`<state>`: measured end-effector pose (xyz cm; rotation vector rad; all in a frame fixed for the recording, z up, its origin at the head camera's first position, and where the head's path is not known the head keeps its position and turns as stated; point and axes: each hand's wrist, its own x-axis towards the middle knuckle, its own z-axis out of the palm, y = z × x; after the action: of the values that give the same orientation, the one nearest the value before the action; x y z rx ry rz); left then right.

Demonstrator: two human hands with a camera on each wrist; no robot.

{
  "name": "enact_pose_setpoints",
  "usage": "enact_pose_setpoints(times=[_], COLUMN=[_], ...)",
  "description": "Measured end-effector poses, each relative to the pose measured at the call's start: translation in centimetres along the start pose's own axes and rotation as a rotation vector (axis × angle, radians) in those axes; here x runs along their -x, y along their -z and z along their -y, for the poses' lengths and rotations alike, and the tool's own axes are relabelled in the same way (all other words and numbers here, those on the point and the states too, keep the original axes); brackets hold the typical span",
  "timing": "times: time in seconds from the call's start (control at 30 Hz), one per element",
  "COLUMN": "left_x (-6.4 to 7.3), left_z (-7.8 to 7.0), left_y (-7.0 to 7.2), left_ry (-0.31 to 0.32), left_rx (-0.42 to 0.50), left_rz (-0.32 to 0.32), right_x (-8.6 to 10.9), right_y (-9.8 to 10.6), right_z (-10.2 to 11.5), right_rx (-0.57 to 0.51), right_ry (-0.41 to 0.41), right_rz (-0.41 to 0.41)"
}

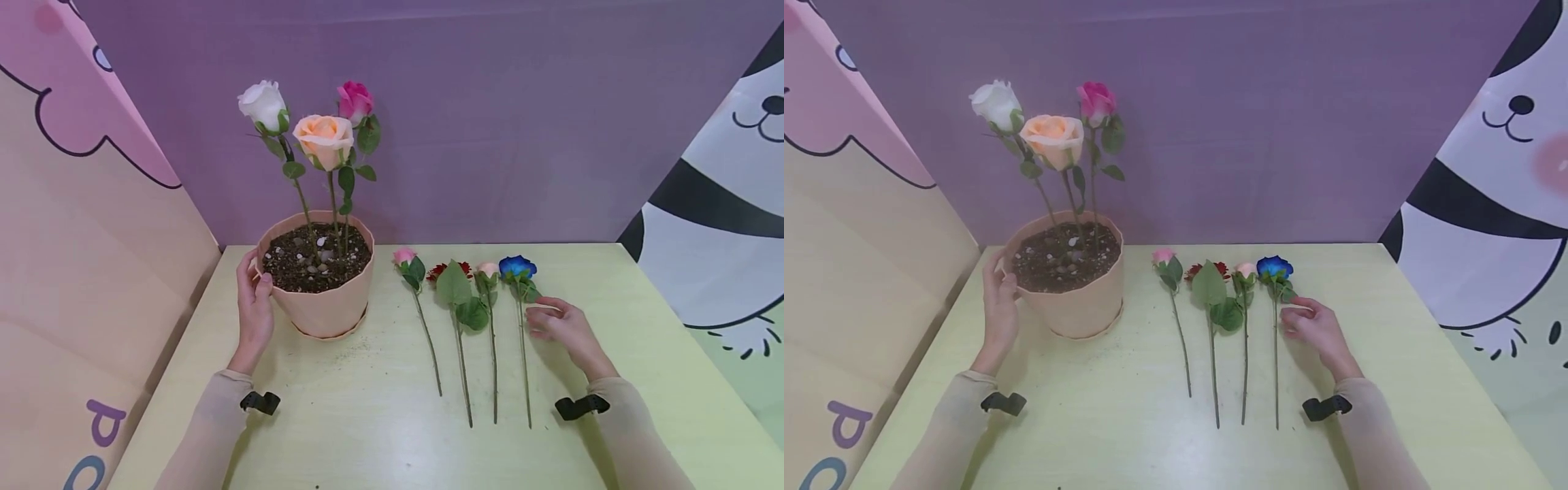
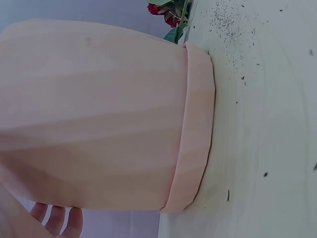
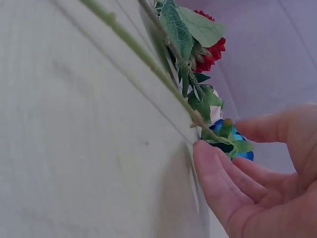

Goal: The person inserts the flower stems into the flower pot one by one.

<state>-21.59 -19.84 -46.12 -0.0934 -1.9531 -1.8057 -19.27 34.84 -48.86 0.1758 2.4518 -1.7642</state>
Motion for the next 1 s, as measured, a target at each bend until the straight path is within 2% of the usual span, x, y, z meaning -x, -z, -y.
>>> enact_pose_setpoints(times=[0.1,0.27,0.47,0.57,0.8,1.0], left_x=[0.04,-0.15,-0.23,-0.10,-0.05,-0.08], left_z=[-0.01,0.00,0.11,0.25,0.29,0.19], left_y=[0.06,0.05,-0.26,-0.17,-0.22,-0.31], left_ry=[0.002,-0.001,0.024,0.034,0.005,0.002], left_rx=[0.013,0.027,-0.016,-0.008,0.013,0.004], left_rz=[-0.011,-0.016,-0.015,-0.022,-0.021,-0.020], right_x=[-0.17,-0.36,-0.04,-0.19,-0.85,-0.69], right_y=[-0.29,-0.54,-0.20,-0.45,-0.65,-0.52], right_z=[-0.17,-0.20,-0.43,-0.52,-0.74,-0.28], right_rx=[0.034,0.027,-0.006,0.007,0.019,0.054], right_ry=[-0.019,-0.051,-0.057,-0.064,-0.072,-0.073], right_rz=[0.037,0.078,0.089,0.095,0.092,0.078])
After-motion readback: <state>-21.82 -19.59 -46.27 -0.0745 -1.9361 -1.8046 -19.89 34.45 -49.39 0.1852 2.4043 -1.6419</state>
